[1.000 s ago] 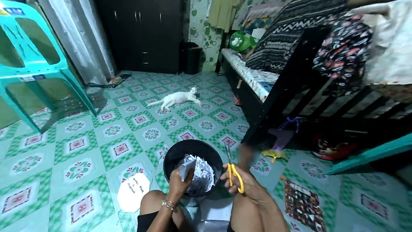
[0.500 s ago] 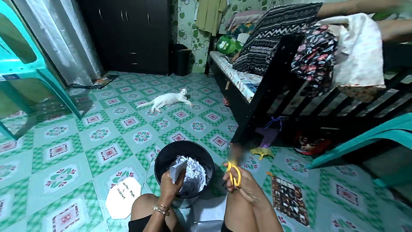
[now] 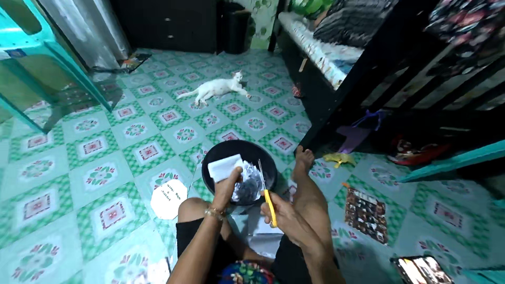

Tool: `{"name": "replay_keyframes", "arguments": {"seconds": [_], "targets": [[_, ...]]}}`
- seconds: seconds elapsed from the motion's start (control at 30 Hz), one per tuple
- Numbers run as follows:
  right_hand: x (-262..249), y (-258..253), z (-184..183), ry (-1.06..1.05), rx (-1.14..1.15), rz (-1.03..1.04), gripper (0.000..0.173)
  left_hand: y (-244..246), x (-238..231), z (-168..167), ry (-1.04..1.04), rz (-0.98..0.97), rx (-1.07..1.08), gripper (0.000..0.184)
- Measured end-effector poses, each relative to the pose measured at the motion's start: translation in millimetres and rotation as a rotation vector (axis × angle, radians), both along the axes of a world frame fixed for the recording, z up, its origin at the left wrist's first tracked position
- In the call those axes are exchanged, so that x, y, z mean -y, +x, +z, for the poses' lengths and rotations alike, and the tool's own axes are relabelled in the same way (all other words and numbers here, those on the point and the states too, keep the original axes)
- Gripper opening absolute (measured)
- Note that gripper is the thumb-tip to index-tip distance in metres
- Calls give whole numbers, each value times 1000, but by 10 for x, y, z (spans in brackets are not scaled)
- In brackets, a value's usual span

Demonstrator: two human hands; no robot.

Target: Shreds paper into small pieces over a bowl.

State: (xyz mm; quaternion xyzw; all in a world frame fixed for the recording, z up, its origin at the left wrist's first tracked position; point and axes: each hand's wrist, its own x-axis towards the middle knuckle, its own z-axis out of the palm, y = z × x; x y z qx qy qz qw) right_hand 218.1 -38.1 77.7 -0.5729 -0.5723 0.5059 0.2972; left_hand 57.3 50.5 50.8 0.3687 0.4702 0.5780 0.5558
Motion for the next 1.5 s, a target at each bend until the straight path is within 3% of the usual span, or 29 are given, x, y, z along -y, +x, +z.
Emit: {"name": "replay_keyframes", "arguments": {"seconds": [0.3, 0.57, 1.03, 1.5], "targets": [[-29, -94, -74, -6, 234, 149, 64, 78, 21, -99, -13, -46, 173, 10], [-55, -155, -93, 43, 234, 75, 65, 125, 62, -146, 45, -71, 163, 11], [-68, -168, -178, 130, 213, 17, 62, 122, 64, -143, 35, -107, 122, 8], [-72, -196, -248, 120, 73, -34, 48, 107, 44, -148, 28, -136, 121, 10]]}}
